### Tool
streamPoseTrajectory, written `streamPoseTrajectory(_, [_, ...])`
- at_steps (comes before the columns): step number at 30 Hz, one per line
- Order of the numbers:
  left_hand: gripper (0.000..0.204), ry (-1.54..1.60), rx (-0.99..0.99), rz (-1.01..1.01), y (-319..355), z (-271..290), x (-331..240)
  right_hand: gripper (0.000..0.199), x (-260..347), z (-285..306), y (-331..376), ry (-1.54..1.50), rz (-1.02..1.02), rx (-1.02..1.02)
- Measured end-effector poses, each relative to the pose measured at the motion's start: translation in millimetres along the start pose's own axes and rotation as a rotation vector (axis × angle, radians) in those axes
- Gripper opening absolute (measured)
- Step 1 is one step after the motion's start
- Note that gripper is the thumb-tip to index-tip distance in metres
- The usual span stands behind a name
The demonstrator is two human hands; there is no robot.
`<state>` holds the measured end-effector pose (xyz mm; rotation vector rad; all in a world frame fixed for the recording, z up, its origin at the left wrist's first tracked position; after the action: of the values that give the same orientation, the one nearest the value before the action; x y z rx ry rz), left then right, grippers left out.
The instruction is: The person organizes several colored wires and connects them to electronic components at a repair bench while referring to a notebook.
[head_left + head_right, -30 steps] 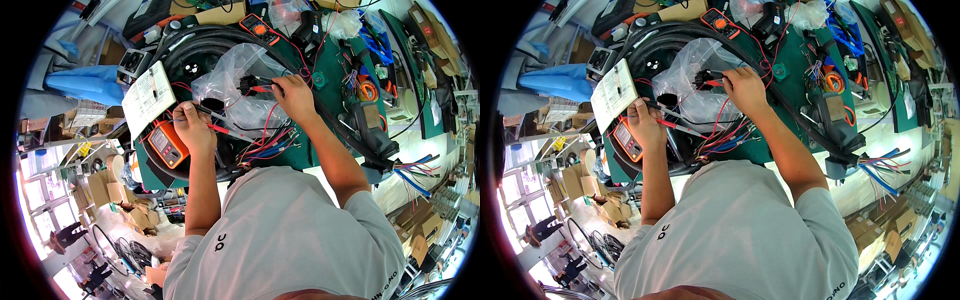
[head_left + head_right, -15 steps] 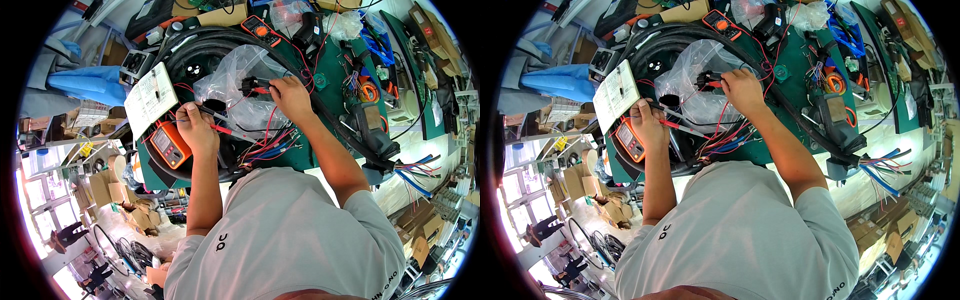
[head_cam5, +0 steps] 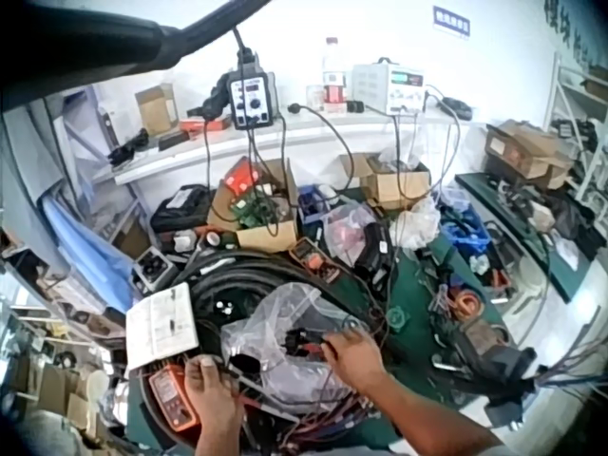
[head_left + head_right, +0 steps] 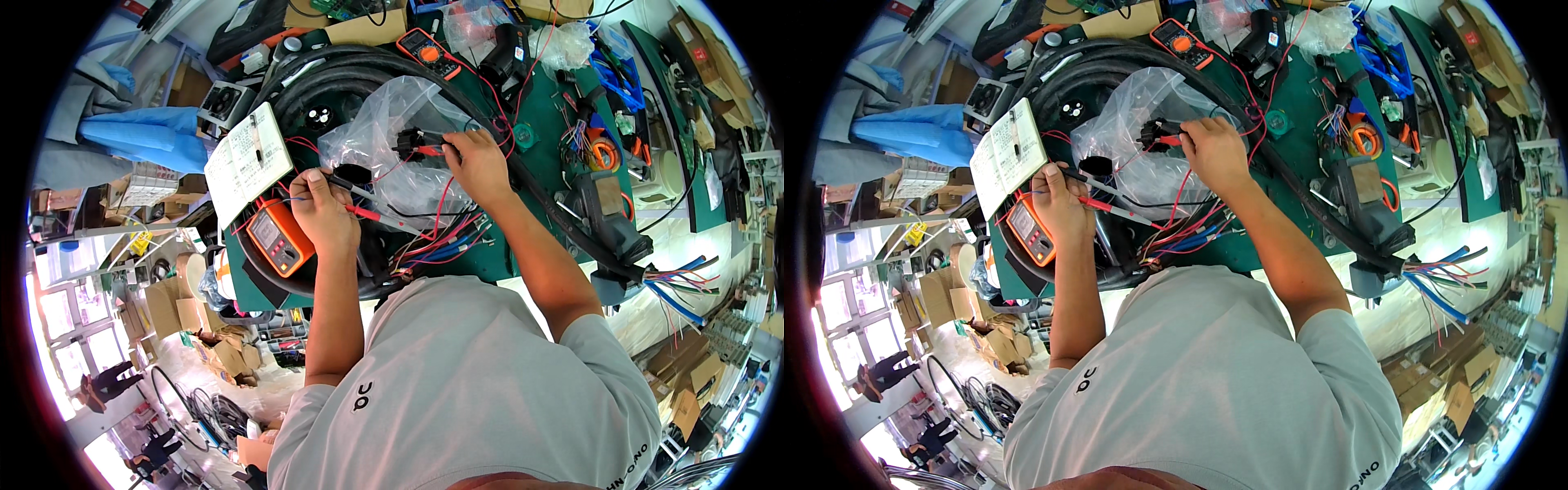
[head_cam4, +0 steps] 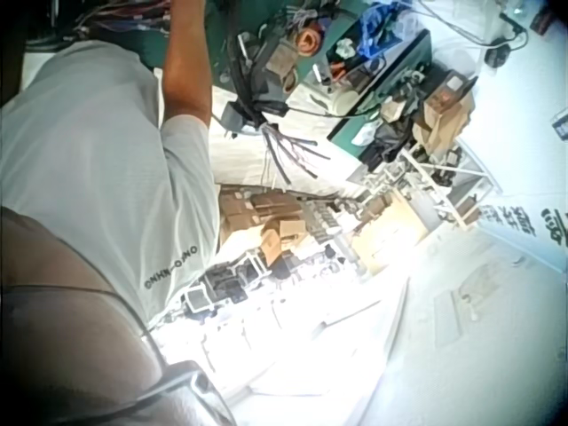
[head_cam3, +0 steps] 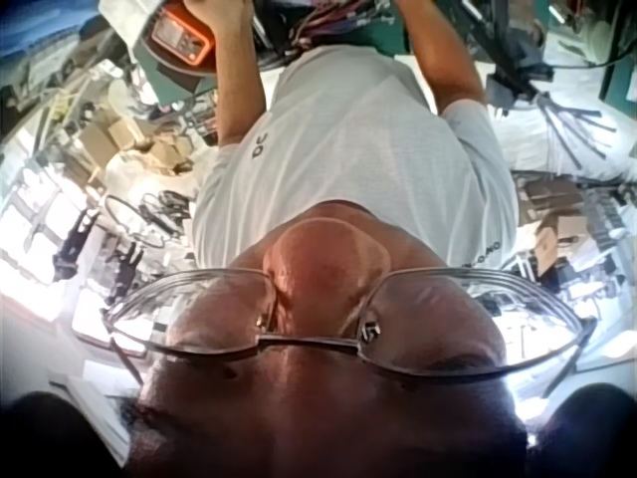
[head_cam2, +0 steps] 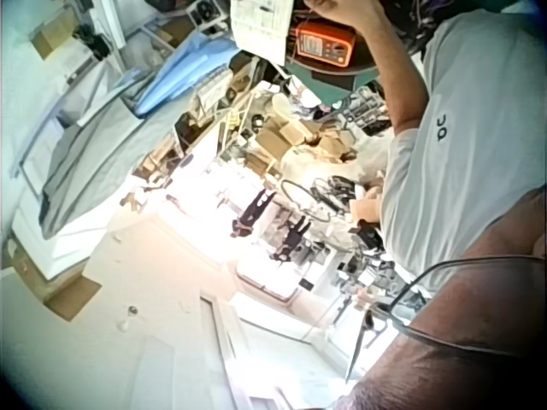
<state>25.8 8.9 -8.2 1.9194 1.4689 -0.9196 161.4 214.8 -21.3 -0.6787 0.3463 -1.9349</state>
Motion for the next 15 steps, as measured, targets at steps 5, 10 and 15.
streamPoseTrajectory(5, [0.012, -0.008, 0.008, 0.005, -0.8, 3.4, 0.7, 0.011, -0.4, -5.5, 0.3, -0.007, -0.004, 0.017])
streamPoseTrajectory(10, [0.013, -0.004, 0.005, -0.002, -1.8, 4.0, 1.4, 0.012, -0.5, -3.9, -0.4, -0.013, -0.005, 0.009])
streamPoseTrajectory(15, [0.013, -0.01, -0.006, -0.007, 0.6, -0.6, -0.6, 0.013, -1.5, 3.3, -2.8, -0.023, 0.002, -0.027])
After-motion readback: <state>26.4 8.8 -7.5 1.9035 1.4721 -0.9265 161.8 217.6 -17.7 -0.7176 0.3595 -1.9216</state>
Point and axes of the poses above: each hand's wrist, its own y-axis away from the middle knuckle, its own z-axis out of the back of the hand, x = y × z, the point moved 4 cm from there along -y, towards the middle knuckle, and after that the axes turned 9 degrees about y, right-handed, at the moved point
